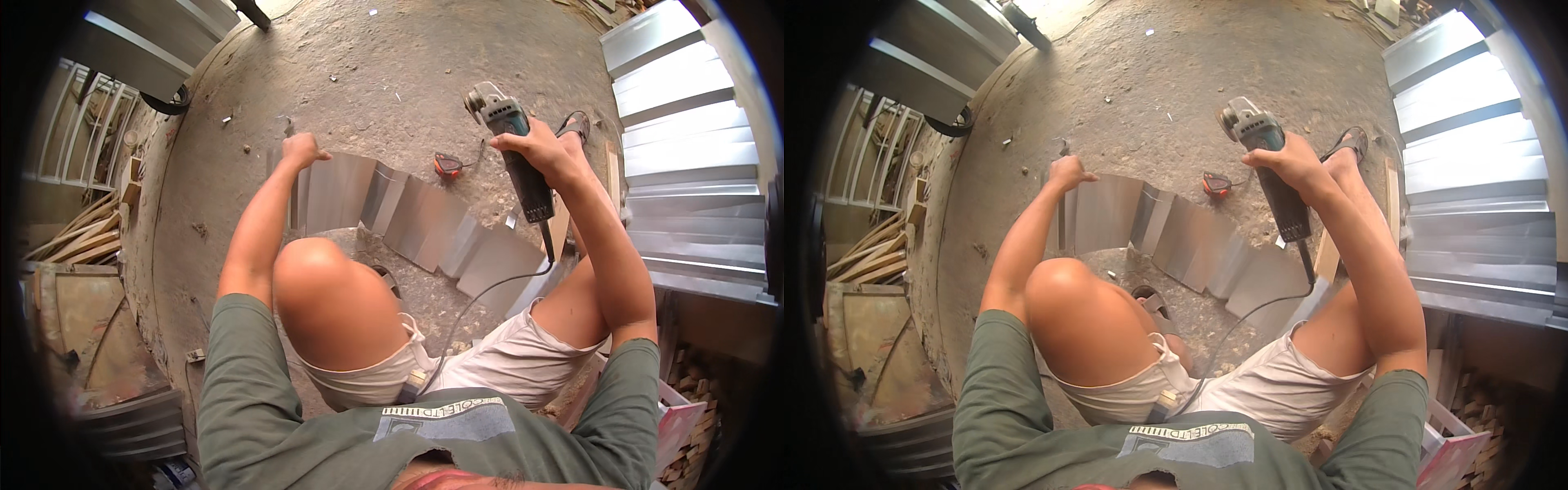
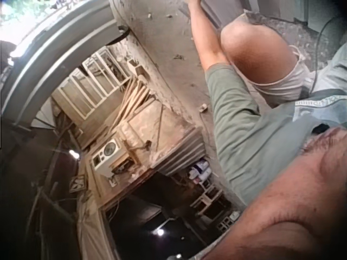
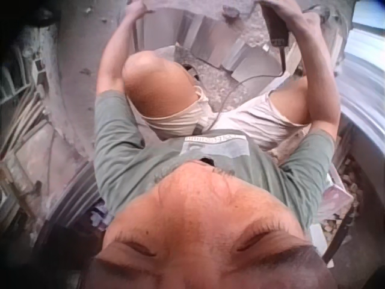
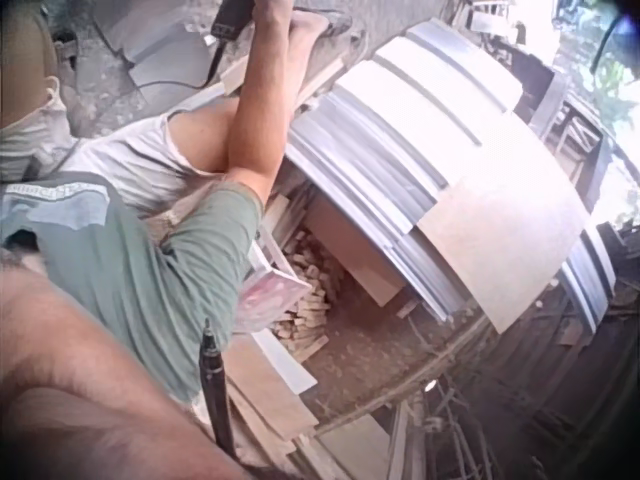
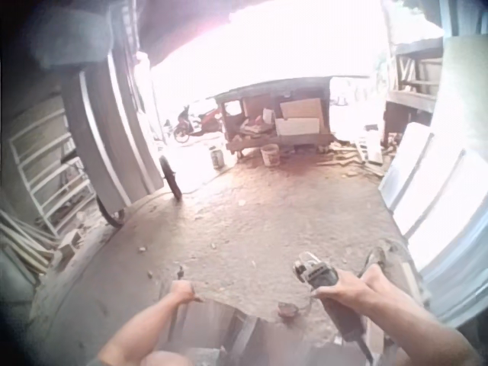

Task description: The person uses an angle grinder to cut through corrugated metal sheets after measuring them with a tape measure while sitting on the floor.

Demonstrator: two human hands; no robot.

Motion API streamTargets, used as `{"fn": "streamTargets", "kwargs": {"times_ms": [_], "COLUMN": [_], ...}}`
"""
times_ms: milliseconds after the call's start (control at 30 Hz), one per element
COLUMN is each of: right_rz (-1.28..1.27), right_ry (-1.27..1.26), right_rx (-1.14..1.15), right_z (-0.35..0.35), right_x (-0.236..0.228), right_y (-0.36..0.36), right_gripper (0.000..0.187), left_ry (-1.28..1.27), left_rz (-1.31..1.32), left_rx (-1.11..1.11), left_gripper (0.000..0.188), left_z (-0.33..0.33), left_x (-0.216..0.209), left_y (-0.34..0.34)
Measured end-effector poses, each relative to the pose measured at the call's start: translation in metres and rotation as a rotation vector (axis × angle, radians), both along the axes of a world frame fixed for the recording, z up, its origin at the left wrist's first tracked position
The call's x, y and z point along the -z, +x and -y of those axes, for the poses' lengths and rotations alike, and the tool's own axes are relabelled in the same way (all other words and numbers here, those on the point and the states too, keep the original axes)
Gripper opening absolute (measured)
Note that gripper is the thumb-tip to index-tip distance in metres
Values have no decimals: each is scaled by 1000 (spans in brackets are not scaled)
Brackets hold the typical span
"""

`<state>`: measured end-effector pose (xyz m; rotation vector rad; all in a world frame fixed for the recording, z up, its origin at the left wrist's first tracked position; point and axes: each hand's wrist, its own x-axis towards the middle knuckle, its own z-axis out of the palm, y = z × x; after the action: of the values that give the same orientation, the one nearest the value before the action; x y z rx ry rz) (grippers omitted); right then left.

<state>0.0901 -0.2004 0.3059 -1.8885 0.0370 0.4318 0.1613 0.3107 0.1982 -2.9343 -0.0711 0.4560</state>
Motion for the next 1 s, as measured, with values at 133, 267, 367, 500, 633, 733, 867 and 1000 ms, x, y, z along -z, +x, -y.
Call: {"fn": "streamTargets", "kwargs": {"times_ms": [133,267,367,500,633,733,867,1000], "right_rz": [-46,-46,-127,-276,-423,-531,-640,-696], "right_ry": [125,175,240,375,432,391,397,433], "right_rx": [30,28,18,37,-8,11,41,62], "right_z": [-5,-10,-28,-69,-119,-157,-213,-245], "right_x": [1,1,2,25,69,107,153,178], "right_y": [-9,-11,-15,-35,-52,-64,-73,-79], "right_gripper": [40,39,39,37,42,43,45,42], "left_ry": [-61,-213,-311,-290,-93,61,137,68], "left_rz": [-121,-335,-321,-277,-396,-523,-600,-541], "left_rx": [-138,-240,-269,-323,-208,-101,37,35], "left_gripper": [70,81,85,82,90,96,104,112], "left_z": [-31,-55,-62,-91,-89,-67,-58,-52], "left_x": [8,18,30,83,113,114,112,120], "left_y": [-10,-31,-60,-76,-74,-79,-83,-87]}}
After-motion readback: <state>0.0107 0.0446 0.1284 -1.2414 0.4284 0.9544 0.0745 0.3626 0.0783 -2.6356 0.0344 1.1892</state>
